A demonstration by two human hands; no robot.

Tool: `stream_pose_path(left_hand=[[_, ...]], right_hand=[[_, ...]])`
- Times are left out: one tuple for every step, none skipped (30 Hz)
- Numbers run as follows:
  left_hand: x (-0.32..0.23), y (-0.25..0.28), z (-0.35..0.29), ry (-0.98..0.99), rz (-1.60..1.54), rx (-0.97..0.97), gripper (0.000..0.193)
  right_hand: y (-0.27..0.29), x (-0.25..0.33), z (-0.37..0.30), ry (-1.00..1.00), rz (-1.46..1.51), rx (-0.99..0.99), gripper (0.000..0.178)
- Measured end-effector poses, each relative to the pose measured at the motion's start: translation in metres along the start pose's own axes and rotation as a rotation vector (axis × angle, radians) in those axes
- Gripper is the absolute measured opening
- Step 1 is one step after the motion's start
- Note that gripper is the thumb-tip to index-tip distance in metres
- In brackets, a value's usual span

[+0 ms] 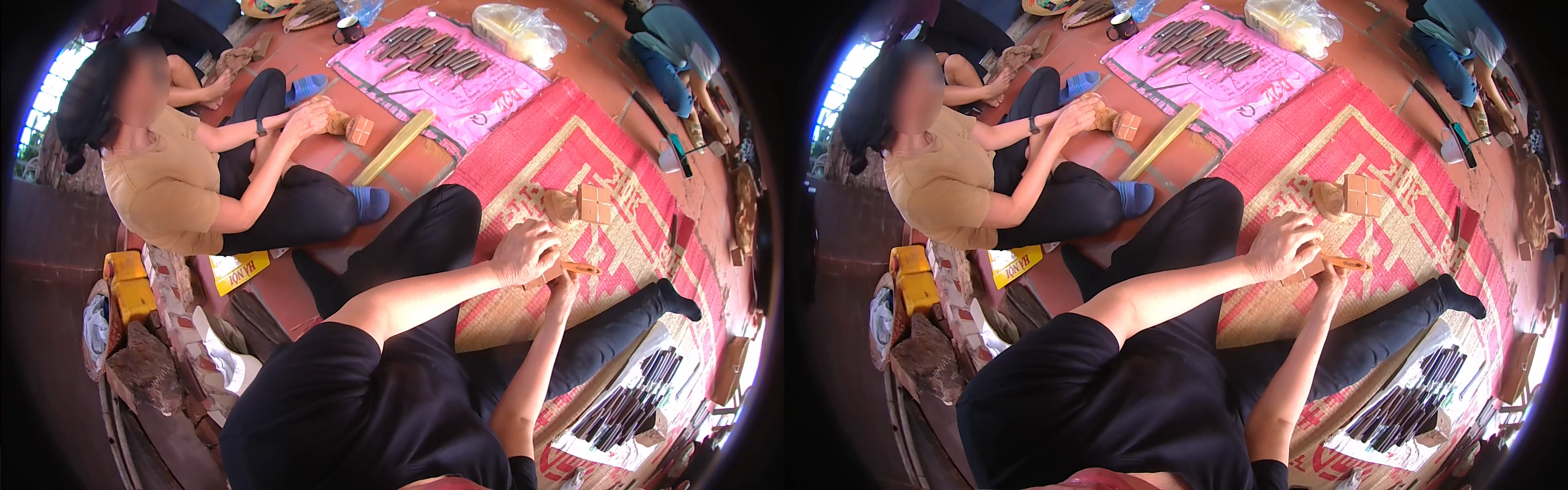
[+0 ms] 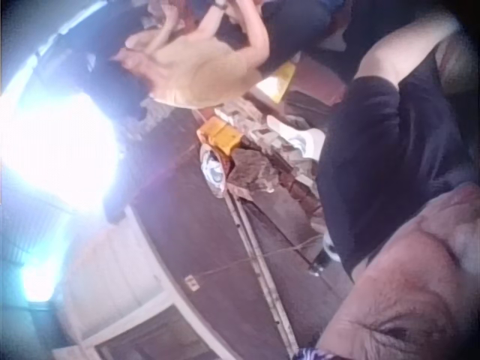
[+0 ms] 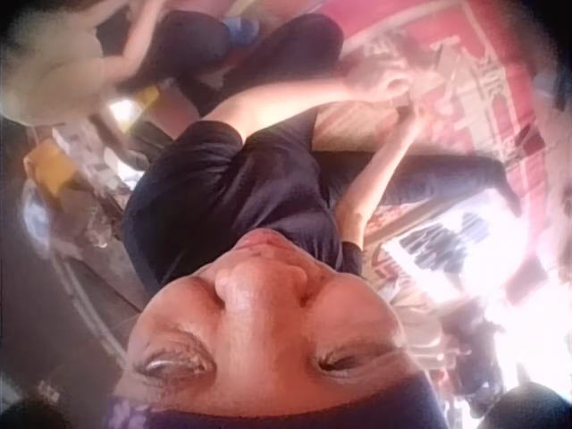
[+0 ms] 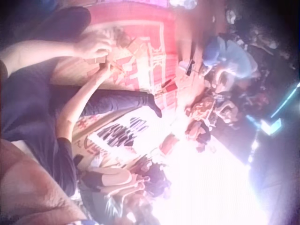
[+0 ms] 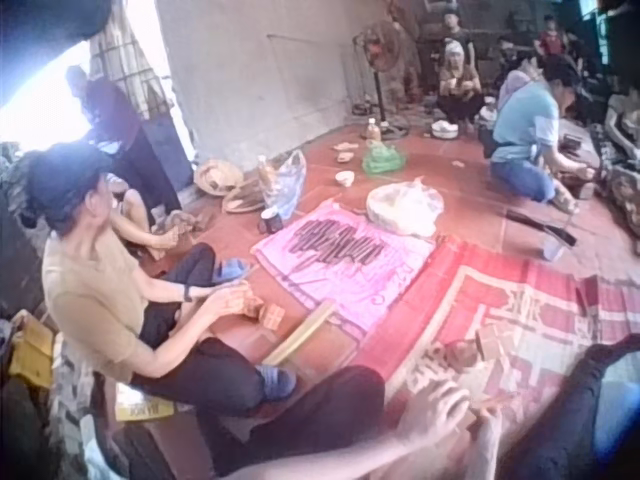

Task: The person sits on a mat and uses a small carving tool to shape a wooden block held in their left hand. They repeatedly scrape and smooth the wood surface, occasionally rotating the block to work on different sides.

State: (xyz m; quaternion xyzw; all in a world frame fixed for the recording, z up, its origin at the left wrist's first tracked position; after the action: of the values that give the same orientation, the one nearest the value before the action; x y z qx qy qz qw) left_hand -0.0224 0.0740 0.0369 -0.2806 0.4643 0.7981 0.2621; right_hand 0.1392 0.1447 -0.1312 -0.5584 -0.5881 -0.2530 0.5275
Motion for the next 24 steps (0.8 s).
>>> stream_pose_path(left_hand=[[-0.002, -0.001, 0.001, -0.006, -0.014, 0.005, 0.013], [0.0, 0.0, 0.001, -0.001, -0.019, 0.003, 0.013], [0.001, 0.001, 0.001, -0.005, -0.014, -0.006, 0.013], [0.002, 0.002, 0.001, -0.009, -0.011, -0.014, 0.013], [0.002, 0.0, -0.001, -0.009, -0.015, -0.018, 0.013], [0.001, -0.002, -0.002, -0.006, -0.01, -0.017, 0.013], [0.002, -0.002, -0.001, -0.002, -0.004, -0.016, 0.014], [0.003, -0.001, 0.001, -0.003, 0.008, -0.016, 0.014], [0.001, -0.001, 0.0, -0.009, 0.014, -0.021, 0.014], [0.002, -0.002, -0.001, -0.007, 0.004, -0.007, 0.014], [0.002, -0.003, -0.001, -0.009, -0.01, 0.008, 0.014], [0.002, -0.003, 0.0, -0.009, -0.021, 0.018, 0.014], [0.001, -0.002, 0.001, -0.006, -0.02, 0.015, 0.014], [0.003, -0.001, 0.0, 0.003, -0.018, 0.012, 0.014], [0.003, -0.001, -0.002, 0.014, -0.018, 0.01, 0.014], [0.004, -0.001, -0.004, 0.019, -0.011, 0.003, 0.014], [0.004, -0.001, -0.003, 0.015, -0.007, 0.0, 0.015], [0.004, -0.001, -0.002, 0.012, -0.003, -0.002, 0.015], [0.003, 0.0, -0.003, 0.005, -0.007, -0.004, 0.014], [0.001, -0.003, -0.003, -0.008, -0.003, 0.003, 0.014], [-0.001, -0.004, -0.001, -0.028, -0.003, 0.008, 0.014], [-0.002, -0.005, 0.0, -0.051, -0.006, 0.015, 0.014], [-0.004, 0.0, -0.001, -0.048, 0.004, -0.04, 0.014], [-0.007, 0.004, 0.002, -0.071, -0.031, -0.044, 0.014]], right_hand=[[0.025, -0.02, 0.013, -0.022, -0.142, -0.048, 0.035], [0.022, -0.016, 0.011, 0.01, -0.135, -0.026, 0.033], [0.017, -0.006, 0.006, 0.04, -0.129, -0.005, 0.03], [0.011, 0.004, 0.001, 0.07, -0.123, 0.015, 0.028], [-0.002, 0.023, -0.009, 0.057, -0.083, -0.018, 0.026], [-0.007, 0.023, -0.011, 0.054, 0.006, -0.004, 0.025], [-0.01, 0.023, -0.013, 0.051, 0.095, 0.01, 0.025], [-0.013, 0.023, -0.014, 0.052, 0.19, 0.027, 0.025], [-0.013, 0.014, -0.016, 0.018, 0.28, 0.034, 0.024], [-0.007, 0.005, -0.017, -0.006, 0.185, 0.008, 0.024], [0.002, -0.003, -0.017, -0.025, 0.09, -0.021, 0.023], [0.011, -0.009, -0.015, -0.044, -0.007, -0.045, 0.023], [0.022, -0.011, -0.011, -0.052, -0.058, -0.077, 0.019], [0.02, -0.004, -0.011, -0.026, -0.043, -0.058, 0.018], [0.015, 0.011, -0.014, -0.003, -0.031, -0.041, 0.017], [0.009, 0.022, -0.017, 0.02, -0.018, -0.023, 0.016], [-0.001, 0.027, -0.019, 0.047, 0.127, 0.028, 0.015], [-0.001, 0.021, -0.019, 0.025, 0.178, 0.027, 0.015], [0.0, 0.009, -0.019, 0.004, 0.23, 0.024, 0.014], [0.005, -0.005, -0.017, -0.006, 0.282, 0.011, 0.014], [0.011, -0.007, -0.015, 0.015, 0.091, 0.028, 0.015], [0.028, -0.017, -0.02, 0.007, -0.018, -0.089, 0.015], [0.034, -0.019, -0.02, 0.014, -0.039, -0.086, 0.015], [0.04, -0.017, -0.017, 0.029, -0.056, -0.087, 0.015]])
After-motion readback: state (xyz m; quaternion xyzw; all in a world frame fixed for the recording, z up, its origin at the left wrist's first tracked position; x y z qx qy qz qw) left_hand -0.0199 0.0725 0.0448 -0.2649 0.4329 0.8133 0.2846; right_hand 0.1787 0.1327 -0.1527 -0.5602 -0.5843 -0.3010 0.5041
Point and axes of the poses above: each hand's wrist, its own z-axis towards the middle knuckle, its own y-axis out of the back of the hand, x = y × z, the point moved 9 cm from there along z, towards the middle knuckle, and after that the axes turned 5 degrees about x, right-handed, at the moved point
